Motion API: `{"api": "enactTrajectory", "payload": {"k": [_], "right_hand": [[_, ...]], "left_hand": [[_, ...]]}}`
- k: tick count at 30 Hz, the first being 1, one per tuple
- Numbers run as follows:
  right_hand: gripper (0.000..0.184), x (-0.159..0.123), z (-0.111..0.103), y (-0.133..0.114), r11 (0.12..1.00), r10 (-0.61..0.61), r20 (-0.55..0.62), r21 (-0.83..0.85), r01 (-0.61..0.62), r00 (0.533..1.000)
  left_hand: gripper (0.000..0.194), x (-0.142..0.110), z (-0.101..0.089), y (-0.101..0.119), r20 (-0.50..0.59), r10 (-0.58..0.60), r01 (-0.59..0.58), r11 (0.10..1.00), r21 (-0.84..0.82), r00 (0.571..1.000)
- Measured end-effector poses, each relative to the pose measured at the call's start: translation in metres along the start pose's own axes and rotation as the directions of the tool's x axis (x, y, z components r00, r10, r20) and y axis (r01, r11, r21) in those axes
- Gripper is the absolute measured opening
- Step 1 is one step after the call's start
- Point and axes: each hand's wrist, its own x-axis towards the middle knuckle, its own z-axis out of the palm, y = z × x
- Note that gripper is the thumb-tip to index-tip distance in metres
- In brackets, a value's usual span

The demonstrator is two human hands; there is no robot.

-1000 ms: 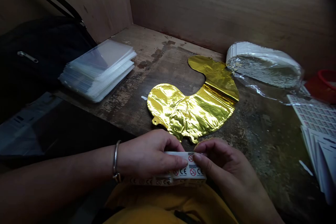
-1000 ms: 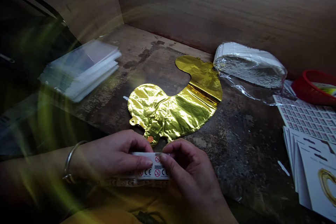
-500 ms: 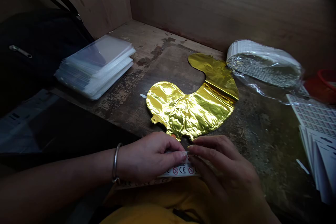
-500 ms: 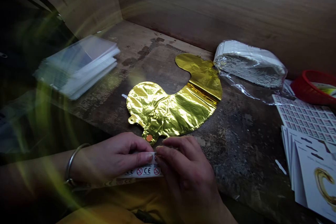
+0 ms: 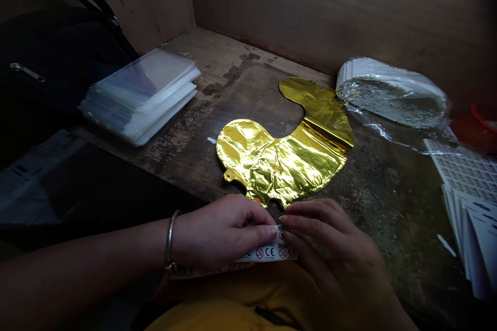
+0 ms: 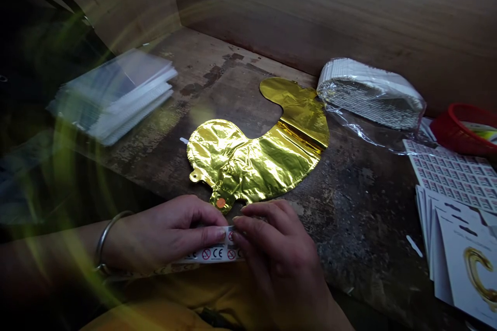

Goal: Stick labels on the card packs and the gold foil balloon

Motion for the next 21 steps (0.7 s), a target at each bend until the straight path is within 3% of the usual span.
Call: {"api": "enactTrajectory", "payload": {"k": [9, 14, 21], "right_hand": [[0.023, -0.0023, -0.0007, -0.0039, 0.993, -0.111, -0.093, -0.040, 0.107, 0.990], [0.029, -0.0024, 0.0032, -0.0001, 0.985, -0.121, -0.063, -0.134, 0.112, 0.991], [0.030, -0.0027, 0.0063, 0.0027, 0.981, -0.164, -0.066, -0.118, 0.156, 0.984]], "left_hand": [[0.028, 0.0020, 0.0021, -0.0006, -0.010, 0.019, -0.019, 0.999, -0.027, 1.000], [0.030, 0.0015, 0.0011, -0.0004, 0.004, -0.018, 0.019, 0.999, -0.030, 1.000], [0.028, 0.0024, 0.0006, -0.0041, 0.007, -0.002, 0.002, 0.999, -0.041, 1.000]]}}
